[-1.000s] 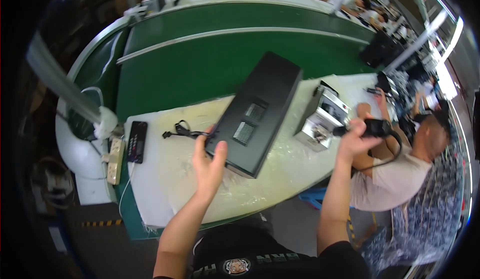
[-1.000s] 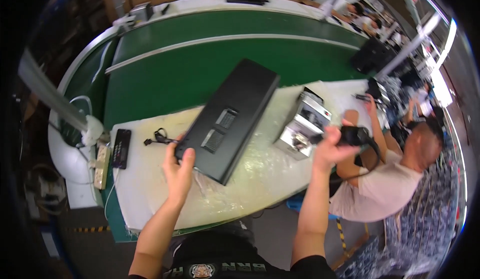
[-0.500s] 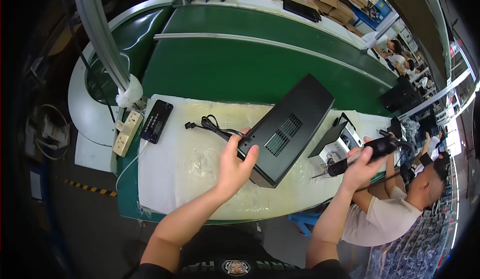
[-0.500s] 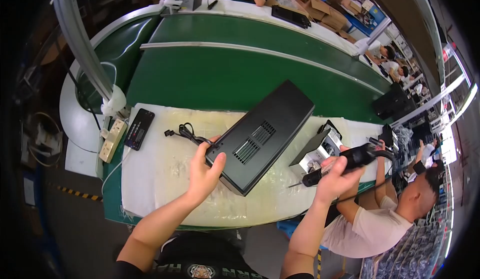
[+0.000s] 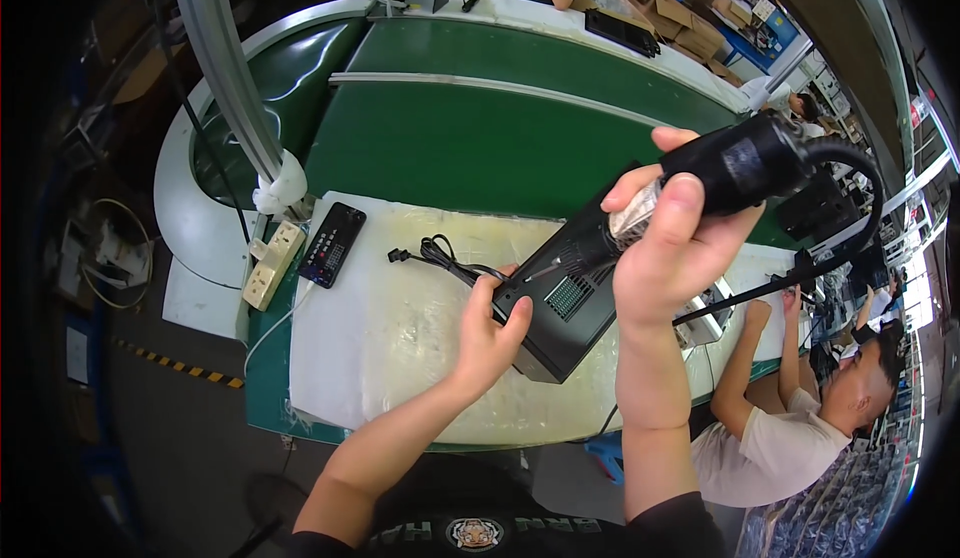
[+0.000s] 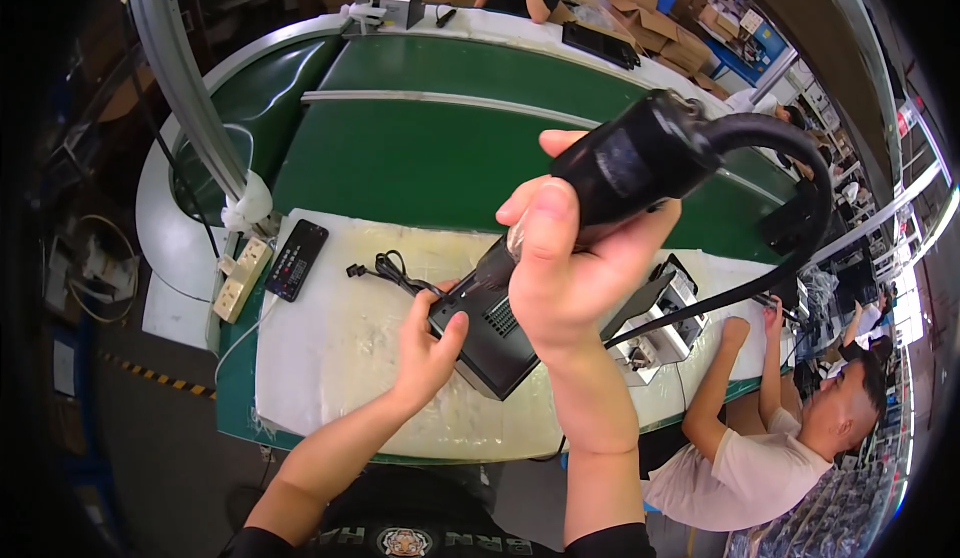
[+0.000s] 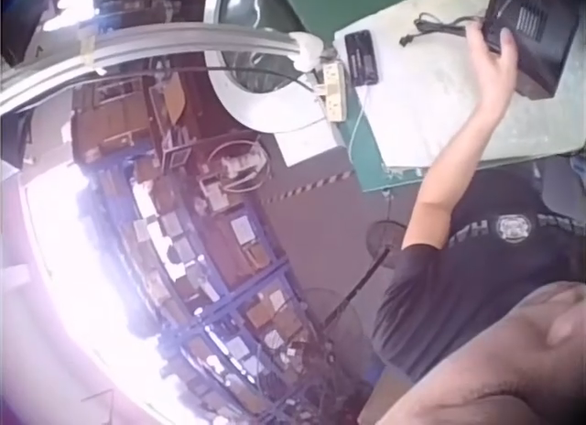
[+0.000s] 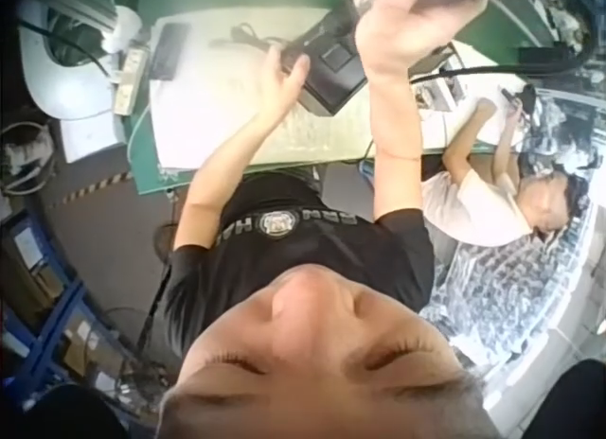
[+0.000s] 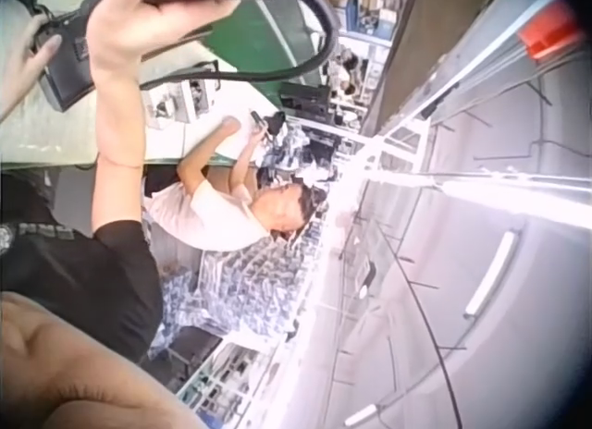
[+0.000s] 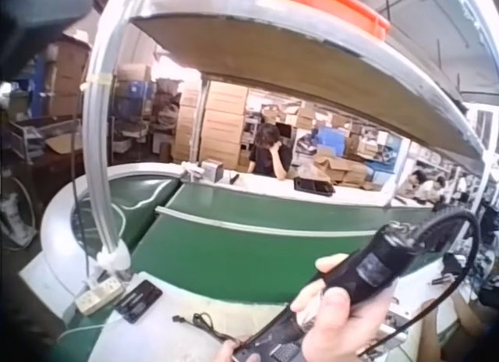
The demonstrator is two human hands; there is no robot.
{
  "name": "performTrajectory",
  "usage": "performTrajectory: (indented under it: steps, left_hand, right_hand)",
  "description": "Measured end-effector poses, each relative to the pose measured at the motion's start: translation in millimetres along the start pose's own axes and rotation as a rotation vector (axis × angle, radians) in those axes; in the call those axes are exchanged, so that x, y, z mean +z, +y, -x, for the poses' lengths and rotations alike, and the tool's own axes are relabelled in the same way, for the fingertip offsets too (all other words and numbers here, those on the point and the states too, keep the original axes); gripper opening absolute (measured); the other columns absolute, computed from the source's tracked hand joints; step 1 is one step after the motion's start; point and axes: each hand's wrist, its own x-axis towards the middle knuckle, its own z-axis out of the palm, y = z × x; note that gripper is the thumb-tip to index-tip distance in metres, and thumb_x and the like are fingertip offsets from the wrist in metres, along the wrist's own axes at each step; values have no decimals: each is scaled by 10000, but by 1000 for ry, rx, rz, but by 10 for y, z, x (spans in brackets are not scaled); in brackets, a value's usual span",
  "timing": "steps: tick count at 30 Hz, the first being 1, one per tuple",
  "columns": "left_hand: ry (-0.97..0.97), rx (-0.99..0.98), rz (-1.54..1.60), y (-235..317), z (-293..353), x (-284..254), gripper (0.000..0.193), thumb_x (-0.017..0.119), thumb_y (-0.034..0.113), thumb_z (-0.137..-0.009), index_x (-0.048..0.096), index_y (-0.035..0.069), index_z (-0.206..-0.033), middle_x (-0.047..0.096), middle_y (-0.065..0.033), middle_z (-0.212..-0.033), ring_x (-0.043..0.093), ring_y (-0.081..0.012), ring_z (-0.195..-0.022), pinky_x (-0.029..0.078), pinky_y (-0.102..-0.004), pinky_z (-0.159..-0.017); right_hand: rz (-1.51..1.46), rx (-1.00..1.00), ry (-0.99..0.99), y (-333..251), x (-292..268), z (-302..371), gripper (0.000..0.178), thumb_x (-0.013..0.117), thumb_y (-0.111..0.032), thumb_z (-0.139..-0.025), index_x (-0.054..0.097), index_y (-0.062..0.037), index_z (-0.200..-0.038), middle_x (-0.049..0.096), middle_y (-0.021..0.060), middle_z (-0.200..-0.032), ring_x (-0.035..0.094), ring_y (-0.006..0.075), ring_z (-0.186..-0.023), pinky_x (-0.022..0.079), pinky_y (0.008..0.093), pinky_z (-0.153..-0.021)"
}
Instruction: The person assembles an electronic casing using an electric screwdriver to secure screws, then tests a charging cable by connecting it to a smartphone and a power strip.
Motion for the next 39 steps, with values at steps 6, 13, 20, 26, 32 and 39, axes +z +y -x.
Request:
performTrajectory:
  steps: [6, 13, 20, 26, 32, 39]
  left_hand:
    - [-6, 14, -1, -64, -17, 6, 373, 647, 87, -885, 525, -45, -1212, 607, -147, -1172, 583, -210, -1053, 457, -325, -928]
    - [-1, 0, -22, -79, 3, -7, 389, 660, 105, -876, 527, -32, -1216, 607, -153, -1180, 588, -239, -1059, 459, -337, -921]
    - [3, 10, -55, -80, 7, -15, 389, 664, 121, -882, 527, -28, -1214, 610, -162, -1185, 589, -245, -1058, 458, -339, -918]
    - [-32, 39, -15, -65, -4, -12, 390, 667, 137, -900, 511, -23, -1219, 626, -137, -1142, 598, -200, -1010, 464, -316, -911]
    - [-66, 40, -48, -11, 14, -35, 433, 652, 136, -910, 488, -24, -1277, 611, -139, -1152, 581, -205, -1046, 450, -325, -945]
    - [-35, 9, 1, 9, 25, -19, 443, 602, 89, -922, 455, -28, -1323, 575, -139, -1217, 554, -190, -1071, 432, -315, -962]
  right_hand:
    - [63, -20, -81, 232, 31, 116, 410, 590, -234, -953, 352, 3, -1188, 601, 176, -1041, 604, 155, -572, 490, 263, -480]
    - [60, -6, -77, 330, 53, 200, 488, 606, -314, -950, 359, 14, -1214, 605, 176, -1040, 603, 153, -579, 480, 253, -497]
    - [-28, 17, -99, 361, 104, 241, 559, 649, -390, -931, 371, -4, -1223, 613, 177, -1057, 605, 149, -597, 472, 243, -504]
    - [-79, 35, -148, 379, 113, 230, 543, 661, -328, -934, 356, -4, -1246, 618, 216, -1113, 620, 153, -625, 487, 251, -531]
    - [273, -180, -17, -205, -606, 51, 449, 575, -298, -958, 414, 69, -1160, 607, 262, -1132, 621, 171, -613, 499, 266, -509]
    - [977, -104, 413, -72, -2244, 634, 490, 510, -26, -933, 242, 30, -1339, 586, 183, -1034, 584, 153, -612, 511, 279, -621]
